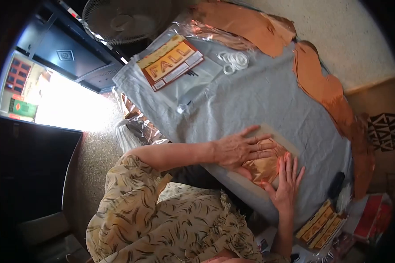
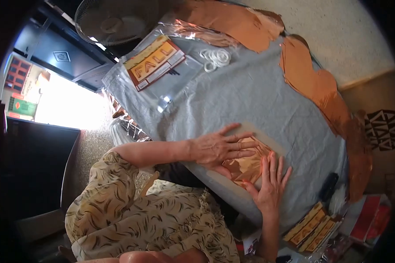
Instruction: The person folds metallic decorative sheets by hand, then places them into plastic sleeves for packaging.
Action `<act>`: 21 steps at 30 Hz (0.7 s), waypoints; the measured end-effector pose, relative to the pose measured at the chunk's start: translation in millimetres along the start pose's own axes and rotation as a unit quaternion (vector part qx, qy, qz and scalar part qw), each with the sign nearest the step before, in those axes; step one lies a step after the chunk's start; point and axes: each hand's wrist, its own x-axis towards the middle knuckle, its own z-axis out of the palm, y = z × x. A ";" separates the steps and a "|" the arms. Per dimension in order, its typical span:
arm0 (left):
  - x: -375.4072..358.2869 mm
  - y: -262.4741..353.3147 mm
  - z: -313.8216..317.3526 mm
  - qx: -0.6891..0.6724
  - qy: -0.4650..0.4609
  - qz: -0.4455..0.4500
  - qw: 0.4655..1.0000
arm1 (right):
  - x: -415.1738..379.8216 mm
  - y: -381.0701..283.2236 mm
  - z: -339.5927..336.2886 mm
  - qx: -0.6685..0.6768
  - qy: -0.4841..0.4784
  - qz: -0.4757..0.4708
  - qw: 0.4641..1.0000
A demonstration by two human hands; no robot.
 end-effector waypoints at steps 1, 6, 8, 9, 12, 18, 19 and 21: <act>-0.6 -0.4 0.0 -0.011 -0.002 -0.005 1.000 | -0.5 2.1 1.3 -0.010 -0.004 -0.003 1.000; -5.3 -1.8 -4.8 -0.009 0.008 -0.015 1.000 | -0.4 -0.1 -2.0 0.007 0.005 -0.005 1.000; -6.5 -1.9 -7.2 0.005 0.006 -0.017 1.000 | -0.7 1.0 -0.8 0.004 0.006 -0.005 1.000; -7.4 -2.1 -7.0 0.004 0.004 -0.024 1.000 | -1.0 1.8 -0.2 -0.004 -0.001 -0.005 1.000; -8.7 -0.6 -5.9 0.019 0.011 -0.026 0.999 | -3.4 2.6 0.6 -0.012 -0.004 -0.006 1.000; -14.2 -2.1 -7.8 0.037 0.015 -0.037 0.999 | -4.4 3.5 2.7 -0.014 0.007 -0.010 1.000; -16.4 -3.0 -7.1 0.043 0.019 -0.042 0.998 | -4.5 3.8 4.3 -0.015 0.010 -0.012 1.000; -19.1 -2.7 -9.2 0.047 0.018 -0.045 0.998 | -5.0 3.1 5.0 -0.010 0.019 -0.017 1.000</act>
